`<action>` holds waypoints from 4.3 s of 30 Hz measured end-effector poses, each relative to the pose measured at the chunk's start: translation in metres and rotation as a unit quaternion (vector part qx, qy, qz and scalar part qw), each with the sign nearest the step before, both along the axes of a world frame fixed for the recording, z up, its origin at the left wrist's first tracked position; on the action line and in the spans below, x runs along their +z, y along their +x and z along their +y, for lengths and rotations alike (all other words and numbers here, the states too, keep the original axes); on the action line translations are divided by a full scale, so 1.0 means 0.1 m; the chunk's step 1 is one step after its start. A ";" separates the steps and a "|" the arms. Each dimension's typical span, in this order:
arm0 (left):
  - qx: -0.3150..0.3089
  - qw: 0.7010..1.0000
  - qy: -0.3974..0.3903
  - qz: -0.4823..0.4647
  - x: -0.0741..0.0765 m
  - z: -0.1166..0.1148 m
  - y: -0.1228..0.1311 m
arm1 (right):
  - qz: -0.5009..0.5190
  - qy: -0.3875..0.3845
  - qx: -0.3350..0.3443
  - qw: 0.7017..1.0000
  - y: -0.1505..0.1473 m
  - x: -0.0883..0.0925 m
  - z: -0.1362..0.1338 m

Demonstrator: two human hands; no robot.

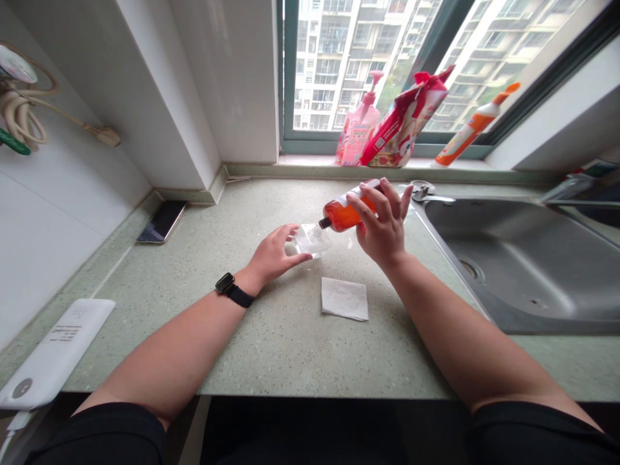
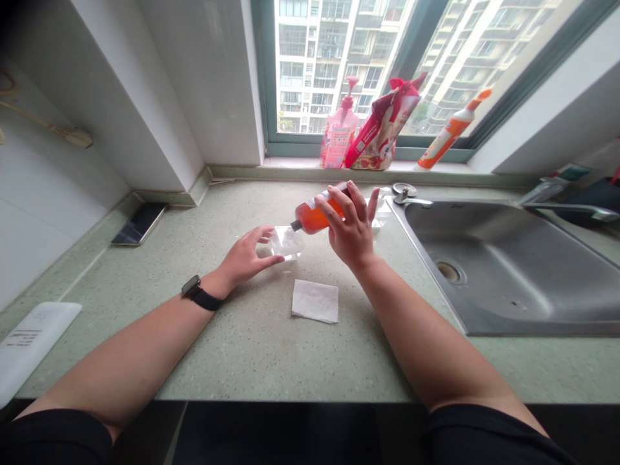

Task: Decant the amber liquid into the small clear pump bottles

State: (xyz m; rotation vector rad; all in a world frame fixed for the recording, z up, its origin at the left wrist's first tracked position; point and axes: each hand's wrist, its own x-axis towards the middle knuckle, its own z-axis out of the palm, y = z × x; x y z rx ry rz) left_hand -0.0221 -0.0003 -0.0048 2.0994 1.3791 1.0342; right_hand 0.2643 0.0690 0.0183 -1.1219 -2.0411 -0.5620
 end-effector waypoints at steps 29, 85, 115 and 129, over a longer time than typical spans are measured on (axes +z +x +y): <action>0.006 1.000 0.015 0.008 -0.03 0.02 0.01 | -0.022 0.050 0.012 0.998 0.01 -0.02 -0.06; 0.002 1.000 0.009 0.002 -0.04 0.04 -0.01 | -0.116 0.051 0.022 0.992 0.02 0.28 -0.15; 0.001 1.000 0.012 0.008 0.00 0.01 0.00 | -0.148 0.036 0.038 0.988 -0.04 0.45 -0.14; -0.003 1.000 0.007 0.006 0.01 0.01 0.00 | -0.137 0.038 0.103 0.984 -0.02 0.50 -0.09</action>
